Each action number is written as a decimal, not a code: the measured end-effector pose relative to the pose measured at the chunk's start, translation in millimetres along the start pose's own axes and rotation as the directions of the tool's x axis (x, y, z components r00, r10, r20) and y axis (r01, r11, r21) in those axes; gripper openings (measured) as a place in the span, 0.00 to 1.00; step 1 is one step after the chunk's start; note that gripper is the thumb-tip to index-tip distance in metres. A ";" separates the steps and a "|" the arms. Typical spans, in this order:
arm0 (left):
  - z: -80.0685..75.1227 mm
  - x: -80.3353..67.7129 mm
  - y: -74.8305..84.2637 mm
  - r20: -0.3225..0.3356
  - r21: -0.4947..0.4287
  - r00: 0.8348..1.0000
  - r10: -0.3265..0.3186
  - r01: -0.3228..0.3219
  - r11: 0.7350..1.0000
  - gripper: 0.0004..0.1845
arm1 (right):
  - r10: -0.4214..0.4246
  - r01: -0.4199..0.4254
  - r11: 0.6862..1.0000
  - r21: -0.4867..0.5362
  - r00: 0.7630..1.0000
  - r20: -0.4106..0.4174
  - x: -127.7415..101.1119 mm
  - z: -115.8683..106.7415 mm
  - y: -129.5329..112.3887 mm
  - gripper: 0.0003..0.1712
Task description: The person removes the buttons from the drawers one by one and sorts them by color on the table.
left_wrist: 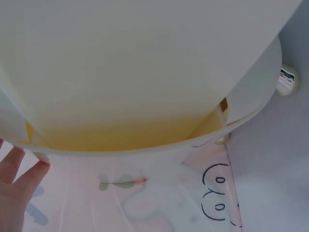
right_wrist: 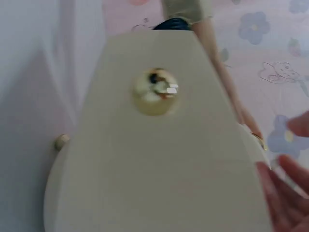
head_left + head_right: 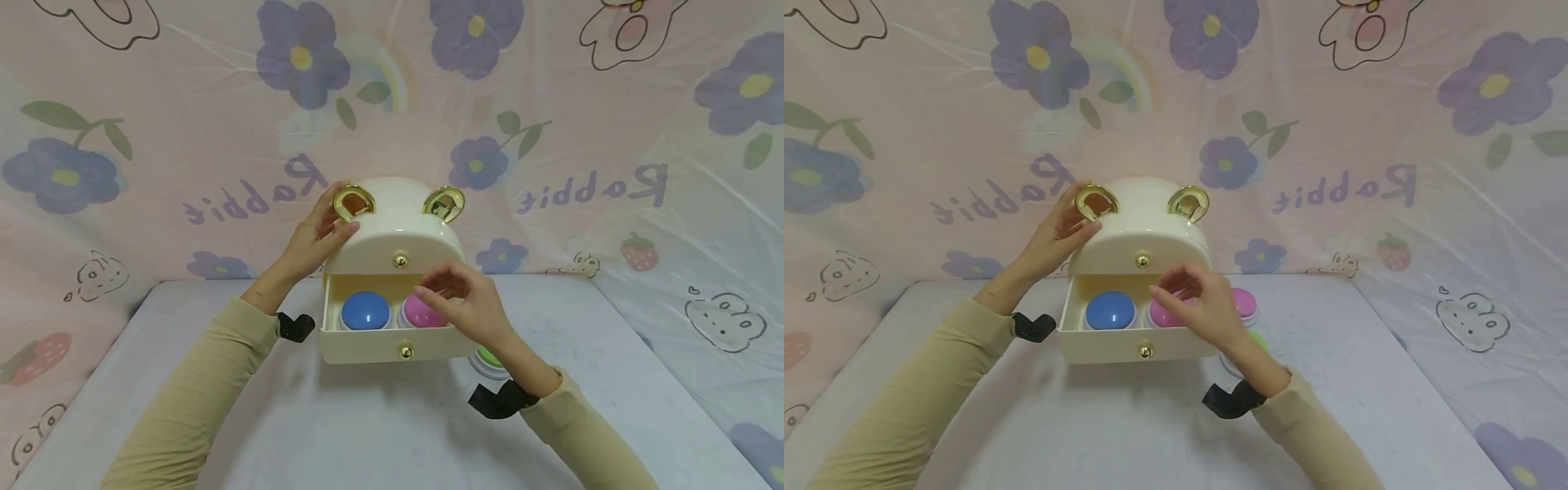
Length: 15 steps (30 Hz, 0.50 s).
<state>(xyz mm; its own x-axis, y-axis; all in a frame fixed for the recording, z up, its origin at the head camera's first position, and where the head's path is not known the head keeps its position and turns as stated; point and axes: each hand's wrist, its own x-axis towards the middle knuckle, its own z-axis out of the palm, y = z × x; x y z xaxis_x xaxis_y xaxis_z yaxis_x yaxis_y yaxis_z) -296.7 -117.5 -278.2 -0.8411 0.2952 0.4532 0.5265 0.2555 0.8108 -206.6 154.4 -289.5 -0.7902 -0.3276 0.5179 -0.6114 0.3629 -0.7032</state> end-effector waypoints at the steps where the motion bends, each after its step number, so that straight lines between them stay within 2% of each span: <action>1: -0.2 0.1 -0.1 -0.001 -0.001 1.000 0.001 -0.001 1.000 0.36 | 0.043 -0.043 0.999 -0.005 0.998 0.039 1.0 -1.5 -0.9 0.11; 4: -0.3 0.1 0.0 -0.001 -0.007 1.000 0.003 -0.003 1.000 0.36 | 0.116 -0.109 0.993 -0.053 0.982 0.149 4.0 -5.3 -0.6 0.13; 7: -0.2 0.0 0.5 -0.001 -0.012 1.000 0.004 -0.004 1.000 0.36 | 0.151 -0.126 0.984 -0.123 0.962 0.228 5.5 -8.0 0.3 0.16; 11: 0.2 -0.2 0.5 -0.002 -0.011 1.000 0.005 -0.005 1.000 0.37 | 0.179 -0.111 0.967 -0.229 0.938 0.299 6.4 -9.9 1.0 0.19; 15: 0.4 -0.3 0.3 0.004 -0.015 1.000 0.005 -0.005 1.000 0.37 | 0.157 -0.053 0.956 -0.289 0.925 0.347 8.5 -10.5 3.4 0.21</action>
<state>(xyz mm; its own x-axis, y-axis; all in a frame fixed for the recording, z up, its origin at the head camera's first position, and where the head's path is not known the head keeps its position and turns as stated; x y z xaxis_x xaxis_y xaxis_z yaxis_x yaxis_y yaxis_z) -296.2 -117.1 -278.2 -0.8380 0.2999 0.4559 0.5287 0.2398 0.8142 -215.9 162.0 -282.4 -0.8117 -0.5489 0.1997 -0.5545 0.6166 -0.5588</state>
